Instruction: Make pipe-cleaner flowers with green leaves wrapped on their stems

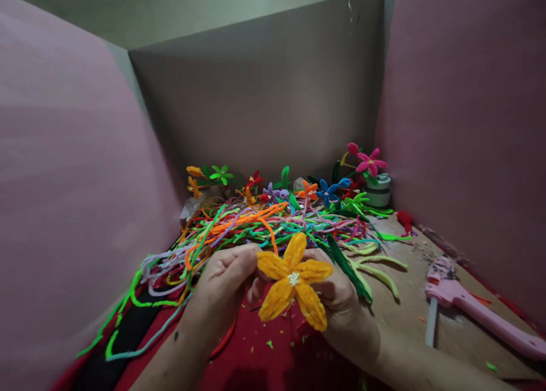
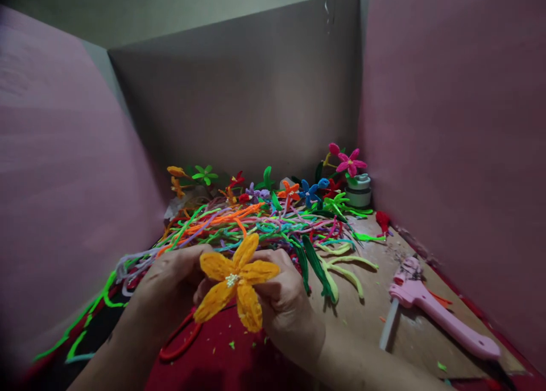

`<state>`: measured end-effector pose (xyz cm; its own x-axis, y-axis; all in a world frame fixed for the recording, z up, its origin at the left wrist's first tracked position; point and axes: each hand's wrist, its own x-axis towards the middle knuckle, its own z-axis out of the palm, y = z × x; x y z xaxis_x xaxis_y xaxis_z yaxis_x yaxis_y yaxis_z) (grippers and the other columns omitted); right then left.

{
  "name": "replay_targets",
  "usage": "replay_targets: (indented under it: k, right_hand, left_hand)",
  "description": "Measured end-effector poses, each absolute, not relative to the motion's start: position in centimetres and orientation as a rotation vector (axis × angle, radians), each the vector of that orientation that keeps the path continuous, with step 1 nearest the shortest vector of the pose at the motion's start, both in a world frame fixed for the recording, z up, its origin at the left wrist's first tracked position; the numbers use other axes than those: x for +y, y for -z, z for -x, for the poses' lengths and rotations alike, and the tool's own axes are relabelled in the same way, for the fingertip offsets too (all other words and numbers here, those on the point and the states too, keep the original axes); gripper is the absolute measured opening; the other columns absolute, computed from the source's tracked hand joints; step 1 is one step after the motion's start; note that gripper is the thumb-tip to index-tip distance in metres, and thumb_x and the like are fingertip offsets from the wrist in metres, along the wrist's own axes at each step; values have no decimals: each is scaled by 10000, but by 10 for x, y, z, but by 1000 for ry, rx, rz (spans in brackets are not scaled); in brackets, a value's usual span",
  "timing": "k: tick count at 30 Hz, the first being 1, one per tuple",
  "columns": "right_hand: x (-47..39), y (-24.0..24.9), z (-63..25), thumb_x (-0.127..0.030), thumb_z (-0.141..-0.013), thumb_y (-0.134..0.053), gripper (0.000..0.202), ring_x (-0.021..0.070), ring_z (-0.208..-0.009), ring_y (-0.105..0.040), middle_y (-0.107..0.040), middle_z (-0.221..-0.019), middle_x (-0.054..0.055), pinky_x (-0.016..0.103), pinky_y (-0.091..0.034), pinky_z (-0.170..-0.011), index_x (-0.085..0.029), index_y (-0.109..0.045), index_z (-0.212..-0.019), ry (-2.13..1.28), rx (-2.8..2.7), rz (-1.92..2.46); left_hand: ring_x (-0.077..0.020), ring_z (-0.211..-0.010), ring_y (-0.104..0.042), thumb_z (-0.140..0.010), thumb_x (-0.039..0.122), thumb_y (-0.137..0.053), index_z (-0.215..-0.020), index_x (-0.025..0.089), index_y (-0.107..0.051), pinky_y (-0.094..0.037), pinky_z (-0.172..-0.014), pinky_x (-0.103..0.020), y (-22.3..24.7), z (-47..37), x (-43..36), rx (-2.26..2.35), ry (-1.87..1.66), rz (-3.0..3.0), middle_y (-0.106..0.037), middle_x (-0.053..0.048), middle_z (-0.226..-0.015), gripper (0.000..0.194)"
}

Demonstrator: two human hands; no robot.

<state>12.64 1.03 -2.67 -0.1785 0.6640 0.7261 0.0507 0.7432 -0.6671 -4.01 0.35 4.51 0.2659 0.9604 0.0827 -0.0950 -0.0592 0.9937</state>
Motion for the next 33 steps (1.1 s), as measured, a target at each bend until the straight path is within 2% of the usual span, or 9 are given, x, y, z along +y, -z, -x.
replay_targets:
  k: [6,12,15,18,20,22,27,29,33]
  right_hand:
    - [10,31,-127,-147,-801,-563,241,207,-961,-517,-567,-1054,27,377,-404,-820,-321,-664,-934,-624,-1715,536]
    - [13,31,-128,-150,-805,-549,241,210,-934,-520,-575,-1033,39,381,-405,-808,-306,-666,-946,-591,-1702,549]
    - [15,33,-128,-154,-808,-530,240,220,-952,-511,-580,-1047,46,397,-395,-827,-300,-680,-926,-579,-1712,592]
    - [16,34,-128,-151,-809,-514,251,228,-964,-501,-586,-1047,51,410,-391,-839,-294,-689,-920,-578,-1707,645]
    - [17,35,-127,-150,-801,-521,247,229,-960,-500,-587,-1047,52,408,-399,-832,-293,-696,-903,-577,-1689,643]
    - [17,35,-127,-160,-797,-541,229,228,-950,-505,-590,-1045,52,401,-409,-819,-296,-700,-890,-581,-1679,635]
    - [17,35,-125,-199,-791,-598,183,224,-955,-530,-623,-1000,43,405,-389,-870,-309,-697,-899,-674,-1646,638]
    - [17,37,-125,-215,-793,-603,163,220,-957,-541,-631,-990,36,408,-372,-896,-309,-699,-884,-705,-1627,639]
    - [18,38,-123,-255,-770,-633,103,214,-892,-562,-640,-964,36,391,-403,-848,-297,-713,-820,-709,-1564,628]
  left_hand:
    - [-45,-341,-390,-689,347,-672,-566,104,-579,-259,-348,-156,-39,28,3,854,-942,-956,-497,17,-431,288]
    - [-30,-330,-400,-620,253,-741,-581,96,-582,-323,-355,-140,-25,25,9,728,-969,-617,-489,38,-422,227]
    - [-36,-295,-385,-676,367,-695,-602,96,-595,-297,-308,-143,-23,27,10,689,-934,-646,-495,29,-402,298]
    - [-55,-278,-395,-629,513,-682,-576,102,-607,-254,-261,-145,-27,30,8,648,-882,-726,-510,6,-377,421]
    - [-56,-373,-488,-566,440,-756,-606,93,-637,-335,-341,-131,-30,31,6,685,-933,-762,-590,-17,-482,369]
    - [-63,-403,-511,-566,389,-768,-629,83,-656,-343,-375,-134,-30,32,4,683,-883,-850,-599,-28,-498,333]
    - [-31,-317,-420,-614,355,-731,-651,82,-660,-229,-332,-137,-18,30,5,700,-784,-988,-607,-41,-475,285]
    - [-28,-308,-414,-611,359,-731,-638,86,-660,-222,-327,-138,-15,28,7,716,-794,-1004,-614,-42,-480,284]
    - [-21,-294,-391,-630,357,-716,-615,88,-652,-234,-331,-146,-15,29,8,749,-791,-1014,-614,-41,-478,277]
